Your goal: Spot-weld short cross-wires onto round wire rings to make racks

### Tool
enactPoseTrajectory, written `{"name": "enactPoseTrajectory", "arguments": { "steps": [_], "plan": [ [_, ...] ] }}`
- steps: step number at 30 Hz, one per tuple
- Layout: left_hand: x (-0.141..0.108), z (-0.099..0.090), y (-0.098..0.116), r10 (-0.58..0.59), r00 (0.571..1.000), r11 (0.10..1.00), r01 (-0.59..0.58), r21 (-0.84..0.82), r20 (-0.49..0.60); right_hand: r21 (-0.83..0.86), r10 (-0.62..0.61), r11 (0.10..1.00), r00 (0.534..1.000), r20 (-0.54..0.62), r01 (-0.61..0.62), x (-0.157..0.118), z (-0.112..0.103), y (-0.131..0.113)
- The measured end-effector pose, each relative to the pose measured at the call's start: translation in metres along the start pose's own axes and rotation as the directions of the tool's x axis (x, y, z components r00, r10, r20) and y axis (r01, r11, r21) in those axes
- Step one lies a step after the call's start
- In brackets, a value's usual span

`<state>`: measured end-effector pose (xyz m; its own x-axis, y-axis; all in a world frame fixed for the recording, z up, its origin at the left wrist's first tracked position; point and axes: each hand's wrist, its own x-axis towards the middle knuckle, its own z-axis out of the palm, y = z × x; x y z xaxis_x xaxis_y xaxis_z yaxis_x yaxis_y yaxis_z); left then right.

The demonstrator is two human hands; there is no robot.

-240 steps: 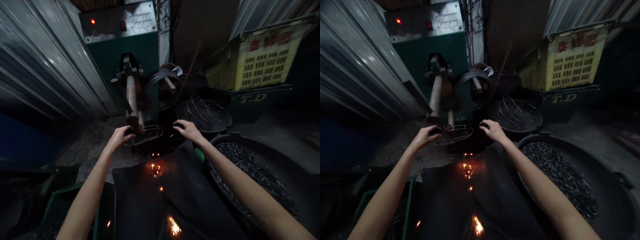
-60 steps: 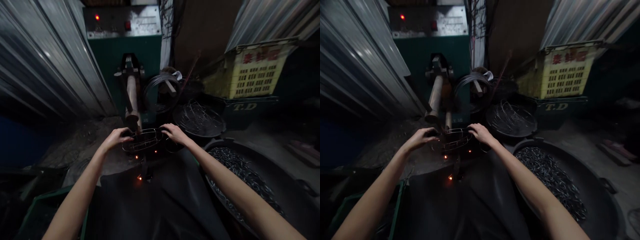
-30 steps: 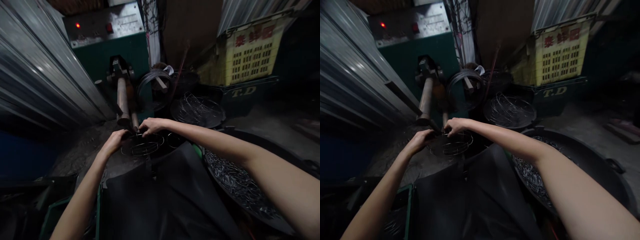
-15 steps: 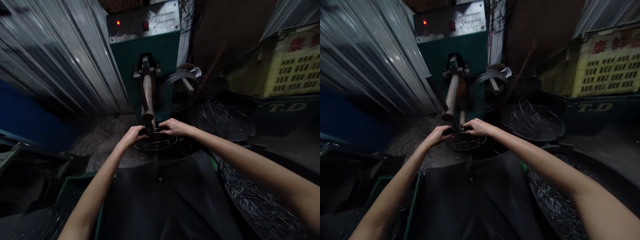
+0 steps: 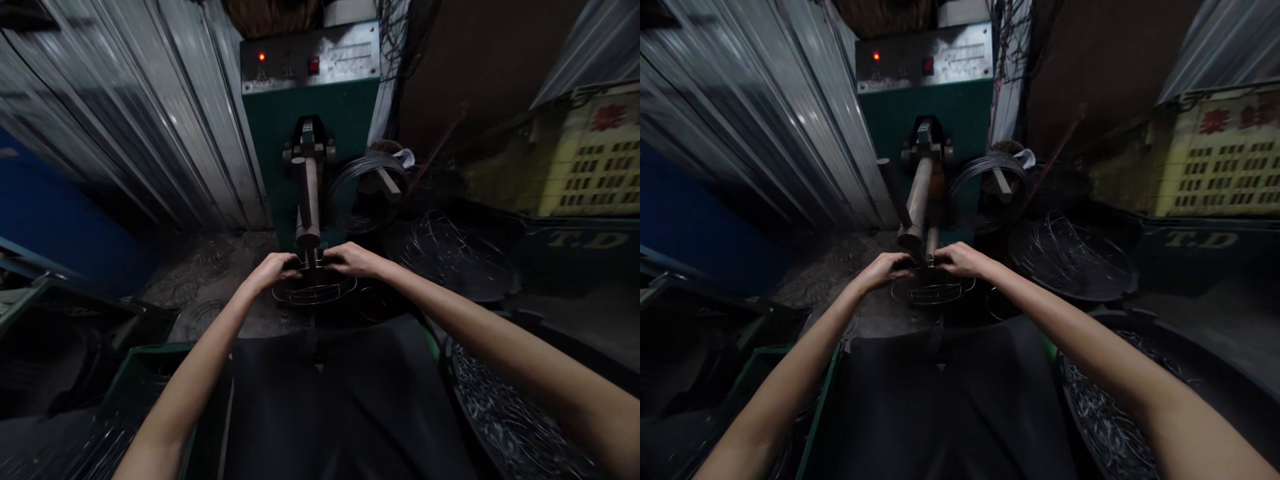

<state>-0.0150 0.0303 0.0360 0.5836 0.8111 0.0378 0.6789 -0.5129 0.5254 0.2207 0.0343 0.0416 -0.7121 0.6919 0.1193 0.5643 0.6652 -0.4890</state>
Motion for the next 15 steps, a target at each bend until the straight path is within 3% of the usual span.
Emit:
{"name": "enactPoseTrajectory", "arguments": {
  "steps": [3, 6, 9, 12, 15],
  "plan": [
    [0.001, 0.001, -0.001, -0.019, 0.999, 1.0, 0.02, -0.011, 0.032, 0.005, 0.019, 1.0, 1.0, -0.017, -0.019, -0.001, 0.002, -0.002],
    [0.002, 0.001, -0.004, -0.04, 0.998, 0.999, 0.041, -0.022, 0.046, -0.03, 0.042, 0.998, 0.991, -0.13, -0.046, -0.009, 0.001, 0.003],
    [0.004, 0.0, -0.007, -0.045, 0.998, 0.998, 0.046, -0.031, 0.053, -0.053, 0.14, 0.986, 0.965, -0.223, -0.155, -0.029, -0.003, 0.017],
    [0.005, -0.001, -0.009, -0.045, 0.997, 0.998, 0.048, -0.042, 0.066, -0.065, 0.231, 0.968, 0.96, -0.16, -0.244, -0.049, -0.007, 0.031],
    [0.001, -0.002, -0.01, -0.057, 0.997, 0.997, 0.059, -0.042, 0.051, -0.069, 0.236, 0.968, 0.969, -0.067, -0.241, -0.057, -0.011, 0.035]
  ]
}}
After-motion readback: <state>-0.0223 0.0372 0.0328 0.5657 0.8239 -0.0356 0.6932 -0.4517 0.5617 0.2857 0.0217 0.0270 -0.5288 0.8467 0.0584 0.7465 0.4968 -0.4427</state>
